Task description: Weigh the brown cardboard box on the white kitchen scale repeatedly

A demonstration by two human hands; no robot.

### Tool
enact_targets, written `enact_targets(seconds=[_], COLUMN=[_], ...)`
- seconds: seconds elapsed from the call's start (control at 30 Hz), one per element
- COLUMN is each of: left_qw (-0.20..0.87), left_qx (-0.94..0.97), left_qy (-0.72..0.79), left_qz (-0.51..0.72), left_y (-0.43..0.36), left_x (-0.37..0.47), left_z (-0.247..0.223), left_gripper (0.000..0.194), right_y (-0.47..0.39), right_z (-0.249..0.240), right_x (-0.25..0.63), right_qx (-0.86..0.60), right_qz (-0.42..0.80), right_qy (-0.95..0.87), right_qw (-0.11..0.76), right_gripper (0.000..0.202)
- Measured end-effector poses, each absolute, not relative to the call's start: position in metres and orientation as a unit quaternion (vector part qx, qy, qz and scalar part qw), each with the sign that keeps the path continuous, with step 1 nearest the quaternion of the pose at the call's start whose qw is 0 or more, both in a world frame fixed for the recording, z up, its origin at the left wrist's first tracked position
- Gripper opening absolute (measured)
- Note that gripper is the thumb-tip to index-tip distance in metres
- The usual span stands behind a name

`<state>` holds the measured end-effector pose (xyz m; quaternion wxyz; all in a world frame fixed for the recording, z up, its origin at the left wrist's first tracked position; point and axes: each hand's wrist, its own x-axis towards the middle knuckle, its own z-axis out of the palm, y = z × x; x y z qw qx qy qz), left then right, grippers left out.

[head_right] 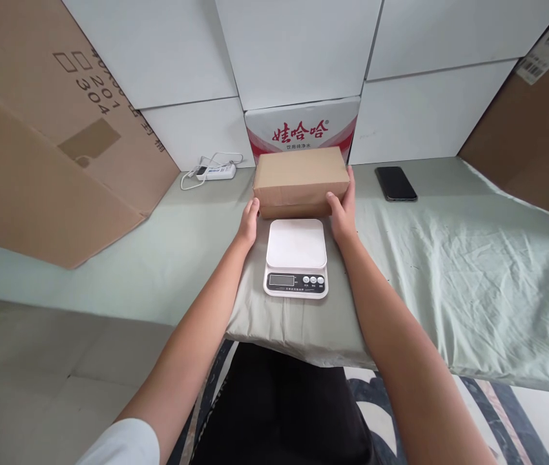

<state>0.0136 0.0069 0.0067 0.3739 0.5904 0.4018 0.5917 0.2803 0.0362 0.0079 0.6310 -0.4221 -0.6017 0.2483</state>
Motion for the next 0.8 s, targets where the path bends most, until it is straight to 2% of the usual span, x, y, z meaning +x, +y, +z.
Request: enact_targets(seconds=[0.2, 0.43, 0.8], left_qw=[0.320, 0.326, 0.357], left_qx=[0.652, 0.642, 0.619], left_qy=[0.355, 0.349, 0.389], left_qz=[0.589, 0.600, 0.581], left_y=[-0.042, -0.126, -0.142], left_x=[0.010, -0.007, 0.005], left_z=[0.045, 0.017, 0.021], left_gripper=[0.094, 0.076, 0.078], right_y=[-0.013, -0.073, -0.087], right_z=[0.035, -0.009, 0.003], right_x=[0.299, 0.327, 0.317], right_qx=[-0.354, -0.358, -0.365], right_qz=[0.153, 0.102, 0.112], right_qy=[-0.660, -0.726, -0.698], right_qw=[0.645, 0.578, 0.606], right_gripper=[0.110, 0.126, 0.093])
